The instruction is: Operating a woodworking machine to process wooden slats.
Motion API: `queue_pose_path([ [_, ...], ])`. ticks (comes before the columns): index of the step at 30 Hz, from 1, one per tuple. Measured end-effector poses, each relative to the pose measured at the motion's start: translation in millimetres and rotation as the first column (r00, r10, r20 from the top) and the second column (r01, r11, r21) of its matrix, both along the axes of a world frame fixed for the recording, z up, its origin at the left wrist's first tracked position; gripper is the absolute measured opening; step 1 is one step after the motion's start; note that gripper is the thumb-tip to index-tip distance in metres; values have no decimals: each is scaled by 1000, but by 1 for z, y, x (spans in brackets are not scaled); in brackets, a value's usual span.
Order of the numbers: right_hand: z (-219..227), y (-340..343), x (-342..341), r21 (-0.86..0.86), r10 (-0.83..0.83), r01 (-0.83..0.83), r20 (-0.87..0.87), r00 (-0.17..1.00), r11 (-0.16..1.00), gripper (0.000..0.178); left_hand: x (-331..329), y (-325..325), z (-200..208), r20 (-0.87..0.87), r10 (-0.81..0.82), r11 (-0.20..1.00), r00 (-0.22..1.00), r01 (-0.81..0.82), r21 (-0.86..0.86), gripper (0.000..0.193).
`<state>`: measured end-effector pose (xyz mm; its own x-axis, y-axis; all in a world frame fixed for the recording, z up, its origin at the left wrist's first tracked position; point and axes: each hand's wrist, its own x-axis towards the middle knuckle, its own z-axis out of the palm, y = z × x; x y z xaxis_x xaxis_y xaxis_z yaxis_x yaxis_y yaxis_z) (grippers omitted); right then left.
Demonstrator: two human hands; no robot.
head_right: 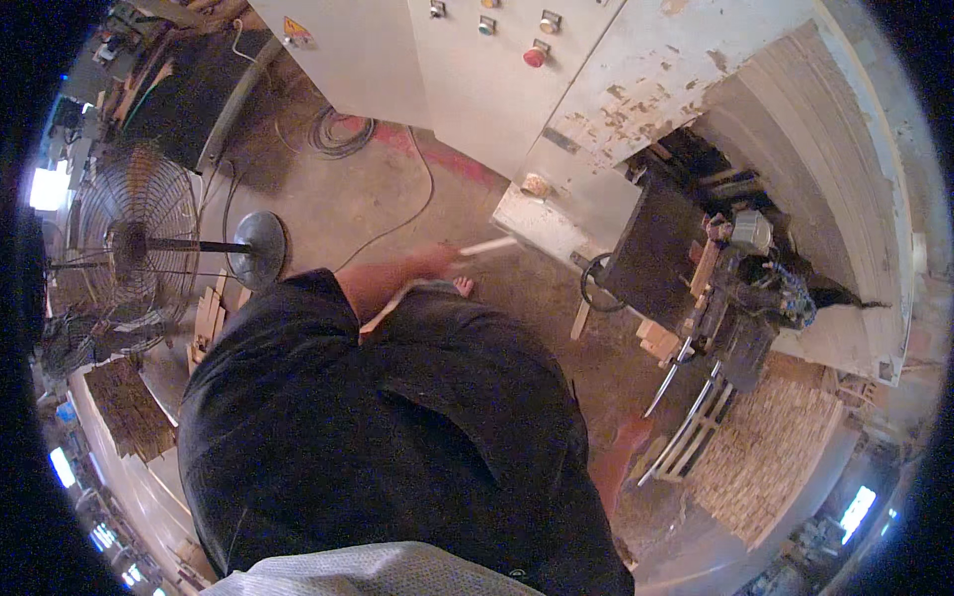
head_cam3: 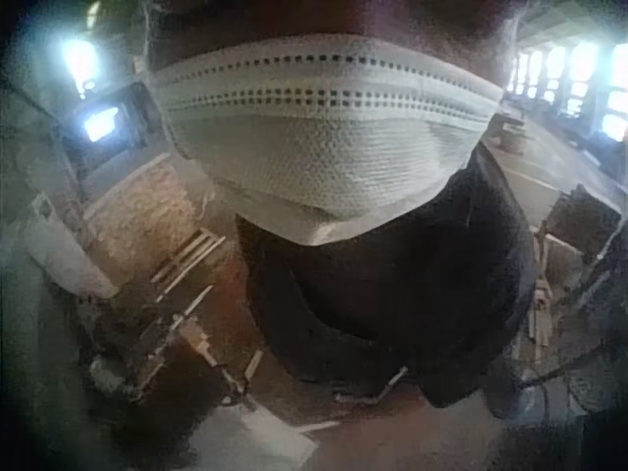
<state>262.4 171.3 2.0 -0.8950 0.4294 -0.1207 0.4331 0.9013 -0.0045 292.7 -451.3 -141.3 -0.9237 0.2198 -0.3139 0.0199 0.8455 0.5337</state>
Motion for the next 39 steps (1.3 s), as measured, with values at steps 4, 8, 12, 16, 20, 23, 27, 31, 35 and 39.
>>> queue_pose_path([
  [4, -2, 10, -8, 186, -60, 11, 261, 964, 983, 52, 90, -96, 2, 217, 451, 892, 866, -427, -151, 36],
  [8, -9, 22, -10, 1, -86, 91, 320, 944, 996, 51, 153, -120, 64, 412, 688, 677, 598, -733, -65, 24],
  [12, -14, 26, -14, -147, -259, 301, 251, 933, 942, 55, 101, -135, 34, 651, 613, 677, 449, -722, -140, 25],
  [16, -11, 24, -14, -162, -265, 299, 200, 943, 941, 52, 85, -117, -24, 722, 607, 584, 333, -803, -121, 30],
  [20, -8, 13, -13, 8, -84, 84, 201, 976, 996, 49, 63, -94, -41, 603, 370, 892, 706, -451, -20, 36],
  [23, 4, -1, -15, -72, -335, 348, 151, 930, 935, 51, 43, -82, -38, 138, 210, 978, 968, -208, -34, 34],
  [27, 21, -20, -18, -65, -406, 418, 138, 903, 906, 49, 19, -98, -47, 413, 285, 951, 865, -311, -5, 35],
  [31, 24, -24, -18, -59, -454, 462, 114, 884, 885, 47, 15, -133, -61, 406, 78, 997, 911, -66, -44, 36],
  [35, 26, -23, -15, -83, -358, 365, 83, 930, 927, 47, 20, -151, -47, 617, 313, 949, 722, -215, -230, 32],
  [39, 36, -31, -17, -98, -403, 413, 111, 908, 905, 46, 13, -145, -36, 708, 317, 939, 631, -313, -142, 33],
])
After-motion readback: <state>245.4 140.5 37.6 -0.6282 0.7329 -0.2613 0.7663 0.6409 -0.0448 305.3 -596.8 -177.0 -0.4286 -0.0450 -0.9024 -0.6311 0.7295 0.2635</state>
